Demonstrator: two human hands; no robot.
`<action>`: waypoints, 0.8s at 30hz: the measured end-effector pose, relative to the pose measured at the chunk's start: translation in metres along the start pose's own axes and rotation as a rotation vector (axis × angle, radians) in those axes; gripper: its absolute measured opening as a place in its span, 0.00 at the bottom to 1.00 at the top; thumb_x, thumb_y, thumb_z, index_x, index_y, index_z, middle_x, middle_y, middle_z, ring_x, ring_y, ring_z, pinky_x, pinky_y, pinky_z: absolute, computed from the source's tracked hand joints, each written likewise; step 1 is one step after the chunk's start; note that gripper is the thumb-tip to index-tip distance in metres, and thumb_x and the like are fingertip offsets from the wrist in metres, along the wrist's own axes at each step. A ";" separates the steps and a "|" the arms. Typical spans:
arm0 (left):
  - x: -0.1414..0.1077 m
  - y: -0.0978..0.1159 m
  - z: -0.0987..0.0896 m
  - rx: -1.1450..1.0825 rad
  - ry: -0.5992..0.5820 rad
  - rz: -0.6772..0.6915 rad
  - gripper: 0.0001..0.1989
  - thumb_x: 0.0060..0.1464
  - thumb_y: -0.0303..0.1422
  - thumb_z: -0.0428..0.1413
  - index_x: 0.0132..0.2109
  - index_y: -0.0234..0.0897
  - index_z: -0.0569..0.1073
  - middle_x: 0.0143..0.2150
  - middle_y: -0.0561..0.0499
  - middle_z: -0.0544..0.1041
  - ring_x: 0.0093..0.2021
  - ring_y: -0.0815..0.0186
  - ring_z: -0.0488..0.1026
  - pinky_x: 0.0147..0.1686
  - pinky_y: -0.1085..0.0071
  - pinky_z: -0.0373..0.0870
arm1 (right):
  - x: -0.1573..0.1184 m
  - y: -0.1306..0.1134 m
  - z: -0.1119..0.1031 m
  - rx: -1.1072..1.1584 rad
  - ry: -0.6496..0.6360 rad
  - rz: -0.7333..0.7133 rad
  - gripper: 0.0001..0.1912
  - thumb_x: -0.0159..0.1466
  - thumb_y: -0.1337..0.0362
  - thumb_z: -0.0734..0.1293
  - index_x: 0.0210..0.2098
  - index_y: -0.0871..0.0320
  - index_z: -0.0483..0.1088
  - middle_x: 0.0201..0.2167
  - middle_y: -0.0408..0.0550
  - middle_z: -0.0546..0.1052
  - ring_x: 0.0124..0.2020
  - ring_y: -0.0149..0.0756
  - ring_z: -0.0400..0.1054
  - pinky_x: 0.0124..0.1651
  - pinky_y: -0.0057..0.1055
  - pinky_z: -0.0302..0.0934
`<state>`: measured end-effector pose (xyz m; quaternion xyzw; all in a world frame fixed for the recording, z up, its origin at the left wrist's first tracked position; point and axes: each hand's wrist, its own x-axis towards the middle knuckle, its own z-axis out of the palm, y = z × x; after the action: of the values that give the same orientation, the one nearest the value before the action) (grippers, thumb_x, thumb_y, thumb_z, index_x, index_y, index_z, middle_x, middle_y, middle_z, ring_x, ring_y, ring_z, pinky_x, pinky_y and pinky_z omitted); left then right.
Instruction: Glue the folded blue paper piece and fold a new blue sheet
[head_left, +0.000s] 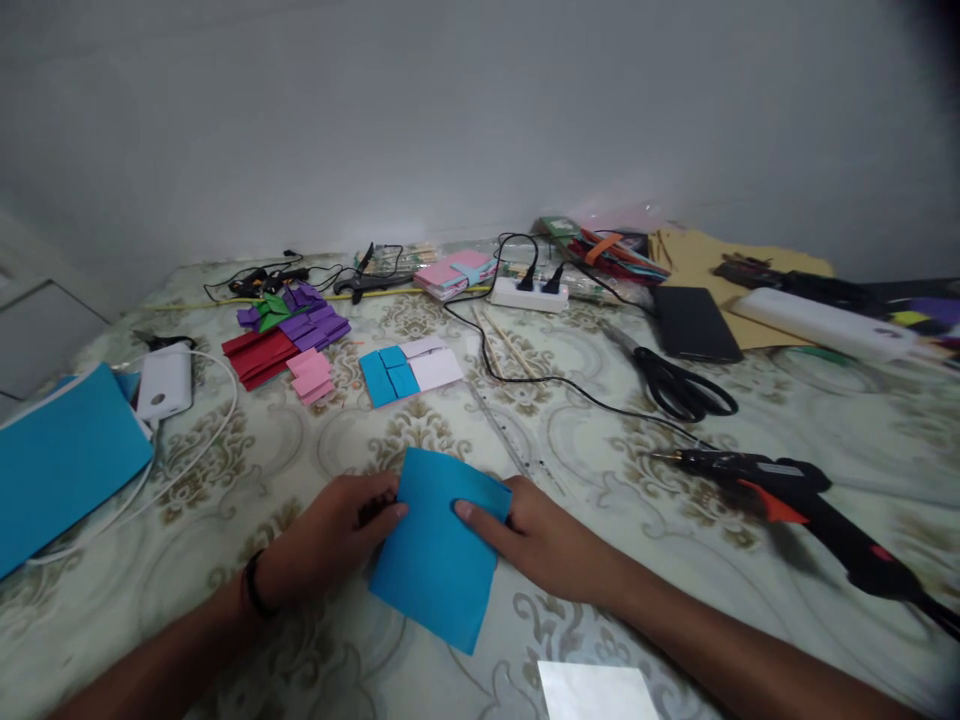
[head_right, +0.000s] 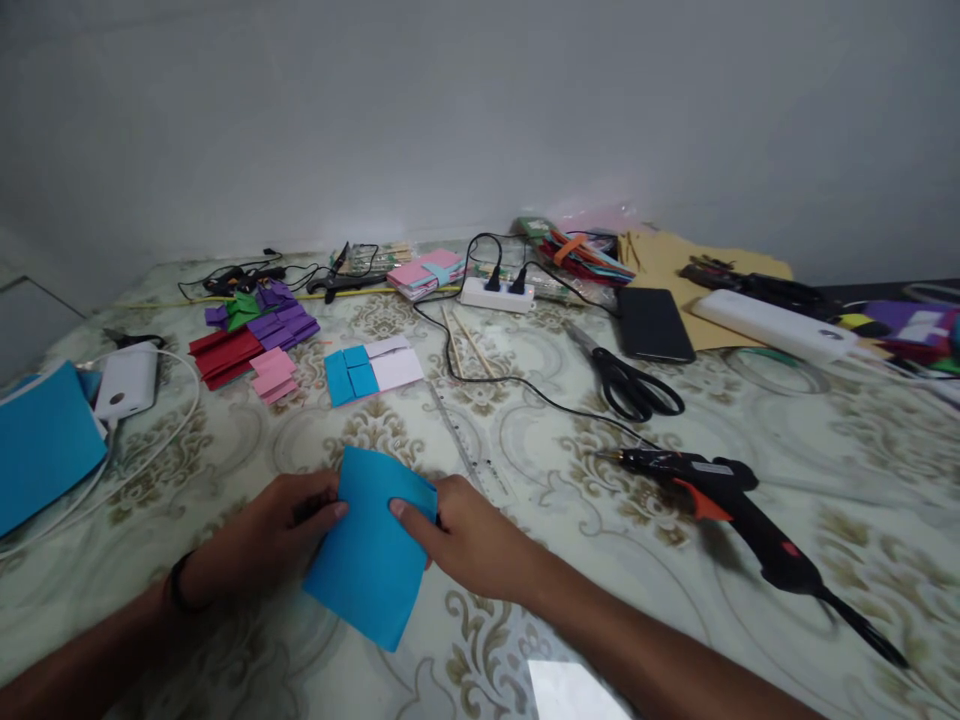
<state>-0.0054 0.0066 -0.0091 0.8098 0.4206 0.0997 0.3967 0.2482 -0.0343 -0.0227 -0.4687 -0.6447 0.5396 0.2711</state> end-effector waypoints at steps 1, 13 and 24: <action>0.000 0.000 0.000 -0.004 -0.001 0.000 0.16 0.69 0.39 0.50 0.32 0.37 0.64 0.27 0.57 0.66 0.28 0.69 0.63 0.30 0.71 0.58 | 0.000 0.000 0.000 0.005 0.001 0.000 0.26 0.71 0.48 0.65 0.24 0.58 0.66 0.20 0.42 0.75 0.22 0.29 0.68 0.26 0.24 0.62; 0.000 0.001 -0.002 -0.034 -0.007 0.014 0.16 0.70 0.39 0.50 0.32 0.38 0.64 0.27 0.57 0.64 0.28 0.69 0.62 0.29 0.70 0.57 | 0.000 0.002 0.000 -0.046 -0.002 0.015 0.30 0.72 0.45 0.61 0.22 0.58 0.64 0.19 0.44 0.73 0.20 0.29 0.66 0.24 0.24 0.60; 0.000 0.000 -0.002 -0.023 -0.018 -0.001 0.15 0.70 0.39 0.50 0.35 0.37 0.67 0.29 0.56 0.68 0.30 0.68 0.64 0.31 0.71 0.58 | 0.000 0.003 0.000 -0.054 -0.001 -0.005 0.30 0.72 0.43 0.61 0.22 0.59 0.66 0.18 0.43 0.72 0.19 0.27 0.64 0.22 0.24 0.57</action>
<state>-0.0059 0.0078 -0.0077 0.8058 0.4163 0.0969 0.4099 0.2490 -0.0341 -0.0259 -0.4738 -0.6603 0.5218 0.2593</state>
